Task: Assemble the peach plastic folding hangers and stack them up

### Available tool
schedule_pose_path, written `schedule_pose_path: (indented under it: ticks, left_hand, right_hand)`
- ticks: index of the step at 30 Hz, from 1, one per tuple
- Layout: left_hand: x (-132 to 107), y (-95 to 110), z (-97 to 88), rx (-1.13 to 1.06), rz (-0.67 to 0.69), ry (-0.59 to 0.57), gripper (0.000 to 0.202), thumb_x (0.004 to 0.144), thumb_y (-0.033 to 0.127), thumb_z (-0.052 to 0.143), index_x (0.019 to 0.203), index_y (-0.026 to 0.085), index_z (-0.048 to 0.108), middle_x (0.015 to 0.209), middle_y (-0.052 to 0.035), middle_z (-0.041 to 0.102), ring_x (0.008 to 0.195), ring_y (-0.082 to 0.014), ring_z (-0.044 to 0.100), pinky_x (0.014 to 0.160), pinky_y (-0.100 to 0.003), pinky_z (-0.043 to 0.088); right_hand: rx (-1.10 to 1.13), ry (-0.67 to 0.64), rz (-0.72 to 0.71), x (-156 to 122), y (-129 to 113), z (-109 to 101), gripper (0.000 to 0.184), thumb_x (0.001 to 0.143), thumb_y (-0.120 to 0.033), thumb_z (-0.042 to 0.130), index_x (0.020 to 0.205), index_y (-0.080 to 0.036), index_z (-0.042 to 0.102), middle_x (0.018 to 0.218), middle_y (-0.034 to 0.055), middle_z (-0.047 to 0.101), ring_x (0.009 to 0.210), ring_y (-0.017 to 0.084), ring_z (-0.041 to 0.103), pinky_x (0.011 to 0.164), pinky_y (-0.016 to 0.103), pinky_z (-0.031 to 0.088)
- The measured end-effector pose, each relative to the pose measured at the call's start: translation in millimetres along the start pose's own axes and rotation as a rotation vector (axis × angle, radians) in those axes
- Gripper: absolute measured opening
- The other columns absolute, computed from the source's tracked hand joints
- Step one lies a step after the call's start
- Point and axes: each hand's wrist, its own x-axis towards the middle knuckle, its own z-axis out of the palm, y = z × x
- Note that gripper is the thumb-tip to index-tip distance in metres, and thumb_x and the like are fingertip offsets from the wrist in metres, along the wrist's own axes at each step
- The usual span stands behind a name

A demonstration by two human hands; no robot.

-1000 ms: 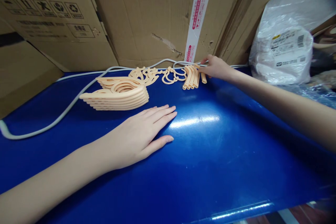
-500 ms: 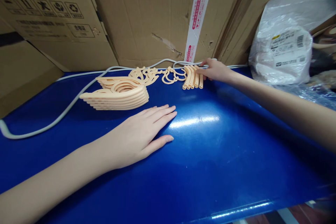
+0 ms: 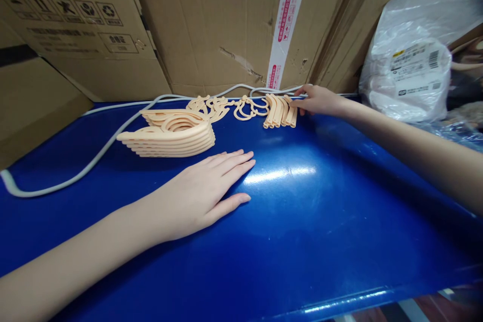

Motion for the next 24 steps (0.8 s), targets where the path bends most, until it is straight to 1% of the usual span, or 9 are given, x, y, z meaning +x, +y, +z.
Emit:
schedule_pose_path:
  ticks: [5, 8, 11, 14, 15, 17, 19, 22, 24]
  left_hand:
    - [0, 0, -0.7, -0.016, -0.004, 0.004, 0.062, 0.105, 0.055, 0.031, 0.153, 0.018, 0.042, 0.160, -0.0095, 0.042, 0.148, -0.0276, 0.039, 0.122, -0.048, 0.034]
    - [1, 0, -0.6, -0.012, 0.000, 0.007, 0.062, 0.105, 0.055, 0.030, 0.153, 0.018, 0.042, 0.160, -0.0094, 0.041, 0.148, -0.0278, 0.039, 0.122, -0.048, 0.034]
    - [1, 0, 0.1, -0.004, 0.008, 0.008, 0.063, 0.105, 0.055, 0.030, 0.154, 0.017, 0.042, 0.160, -0.0097, 0.041, 0.148, -0.0283, 0.039, 0.122, -0.049, 0.035]
    - [1, -1, 0.7, 0.011, 0.012, 0.004, 0.063, 0.105, 0.055, 0.029, 0.153, 0.016, 0.041, 0.160, -0.0097, 0.041, 0.148, -0.0283, 0.039, 0.121, -0.049, 0.035]
    - [1, -1, 0.8, 0.015, 0.013, 0.004, 0.064, 0.105, 0.055, 0.028, 0.154, 0.016, 0.041, 0.160, -0.0097, 0.041, 0.148, -0.0282, 0.039, 0.121, -0.049, 0.035]
    - [0, -1, 0.9, 0.016, 0.012, 0.006, 0.064, 0.105, 0.055, 0.028, 0.154, 0.016, 0.041, 0.160, -0.0095, 0.041, 0.148, -0.0281, 0.039, 0.122, -0.049, 0.035]
    - [0, -1, 1.0, 0.009, 0.010, 0.006, 0.064, 0.105, 0.056, 0.028, 0.153, 0.016, 0.042, 0.160, -0.0095, 0.042, 0.148, -0.0278, 0.039, 0.122, -0.048, 0.034]
    - [-1, -1, 1.0, -0.002, 0.004, 0.007, 0.063, 0.105, 0.056, 0.029, 0.153, 0.016, 0.043, 0.159, -0.0091, 0.043, 0.148, -0.0272, 0.039, 0.123, -0.046, 0.033]
    - [-1, -1, 0.7, -0.011, 0.001, 0.008, 0.063, 0.105, 0.056, 0.029, 0.152, 0.017, 0.043, 0.159, -0.0089, 0.044, 0.148, -0.0272, 0.038, 0.123, -0.046, 0.032]
  right_hand:
    - [-0.066, -0.004, -0.024, 1, 4, 0, 0.056, 0.089, -0.050, 0.060, 0.130, -0.011, 0.056, 0.086, 0.0119, 0.072, 0.077, 0.020, 0.060, 0.072, 0.032, 0.042]
    - [-0.130, 0.019, -0.019, 2, 3, 1, 0.056, 0.091, -0.049, 0.058, 0.132, -0.011, 0.056, 0.099, 0.0164, 0.072, 0.091, 0.025, 0.062, 0.078, 0.034, 0.042]
    - [-0.194, 0.044, 0.006, 1, 1, 1, 0.062, 0.090, -0.052, 0.058, 0.137, -0.011, 0.053, 0.116, 0.0218, 0.069, 0.104, 0.031, 0.062, 0.083, 0.038, 0.042]
    - [-0.233, 0.030, 0.032, 0, -2, -2, 0.068, 0.089, -0.053, 0.060, 0.141, -0.010, 0.049, 0.121, 0.0247, 0.067, 0.107, 0.033, 0.062, 0.083, 0.040, 0.044]
    - [-0.243, 0.012, 0.045, -1, -3, -3, 0.066, 0.088, -0.050, 0.062, 0.138, -0.009, 0.052, 0.119, 0.0249, 0.068, 0.104, 0.033, 0.063, 0.081, 0.040, 0.045]
    - [-0.254, -0.054, 0.076, -3, -1, -9, 0.051, 0.086, -0.043, 0.065, 0.123, -0.008, 0.064, 0.107, 0.0226, 0.072, 0.091, 0.030, 0.067, 0.075, 0.039, 0.047]
    - [-0.240, -0.155, 0.102, -9, 4, -16, 0.030, 0.085, -0.037, 0.066, 0.096, -0.010, 0.072, 0.087, 0.0169, 0.074, 0.073, 0.024, 0.067, 0.065, 0.036, 0.049]
    - [-0.197, -0.290, 0.082, -29, 11, -25, 0.020, 0.083, -0.034, 0.068, 0.075, -0.015, 0.070, 0.074, 0.0119, 0.073, 0.063, 0.020, 0.064, 0.055, 0.031, 0.049]
    - [-0.164, -0.378, 0.002, -48, 10, -28, 0.017, 0.082, -0.032, 0.070, 0.072, -0.019, 0.071, 0.072, 0.0080, 0.073, 0.063, 0.019, 0.064, 0.054, 0.030, 0.048]
